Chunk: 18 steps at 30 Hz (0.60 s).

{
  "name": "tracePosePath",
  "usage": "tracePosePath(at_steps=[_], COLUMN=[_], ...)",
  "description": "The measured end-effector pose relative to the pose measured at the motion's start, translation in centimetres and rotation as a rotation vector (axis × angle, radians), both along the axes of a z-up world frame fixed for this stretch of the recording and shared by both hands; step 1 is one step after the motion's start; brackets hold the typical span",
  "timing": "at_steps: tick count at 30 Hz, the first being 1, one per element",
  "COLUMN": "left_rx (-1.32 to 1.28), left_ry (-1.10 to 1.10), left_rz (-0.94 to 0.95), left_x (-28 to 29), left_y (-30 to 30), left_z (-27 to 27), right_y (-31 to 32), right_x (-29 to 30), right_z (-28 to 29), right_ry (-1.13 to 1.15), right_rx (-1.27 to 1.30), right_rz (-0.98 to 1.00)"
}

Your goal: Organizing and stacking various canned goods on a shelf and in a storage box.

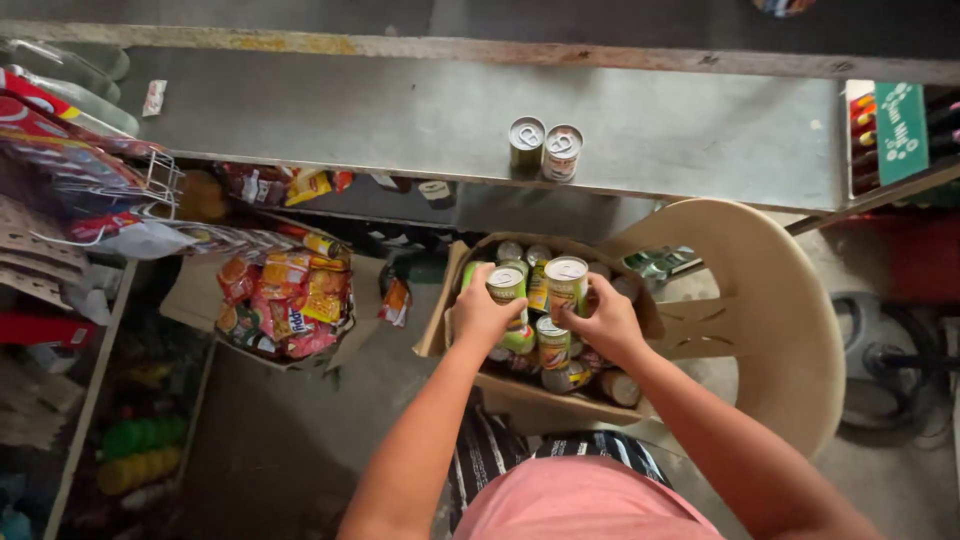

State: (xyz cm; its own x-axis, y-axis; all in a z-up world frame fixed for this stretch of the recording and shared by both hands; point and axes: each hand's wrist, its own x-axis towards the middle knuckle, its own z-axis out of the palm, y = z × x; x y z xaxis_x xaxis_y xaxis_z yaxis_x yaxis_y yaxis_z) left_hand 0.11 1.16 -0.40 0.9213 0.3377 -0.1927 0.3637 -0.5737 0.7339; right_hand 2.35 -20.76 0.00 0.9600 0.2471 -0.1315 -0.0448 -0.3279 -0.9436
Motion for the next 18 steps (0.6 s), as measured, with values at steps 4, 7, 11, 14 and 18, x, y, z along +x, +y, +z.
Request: tracePosePath(at_steps=[4,7,11,14,18], left_rx=[0.019,0.057,0.094,0.107,0.155], left_ry=[0.145,0.212,0.25,0.282,0.319], left_rz=[-0.033,-0.106,-0.209,-0.284,-0.37], left_x=[0.7,1.9,3.7,4.2,4.7], left_y=[1.4,2.8,4.1,4.5,4.9], left_z=[-1.3,-3.6,-6.0,-6.8,-4.4], right_y=[1.8,3.4,4.8,6.5,7.9], right_x=[0.1,0.3,0.7,0.7,0.5], right_z=[-1.5,-2.6,-5.9,-6.2,-6.1], right_ry=[0.081,0.139,0.068,0.092,0.214], right_rx=[-0.283,-0.374,-0.483,-0.649,-0.757], right_rz=[-0.046,-0.112,-0.162,-0.154,-0.199])
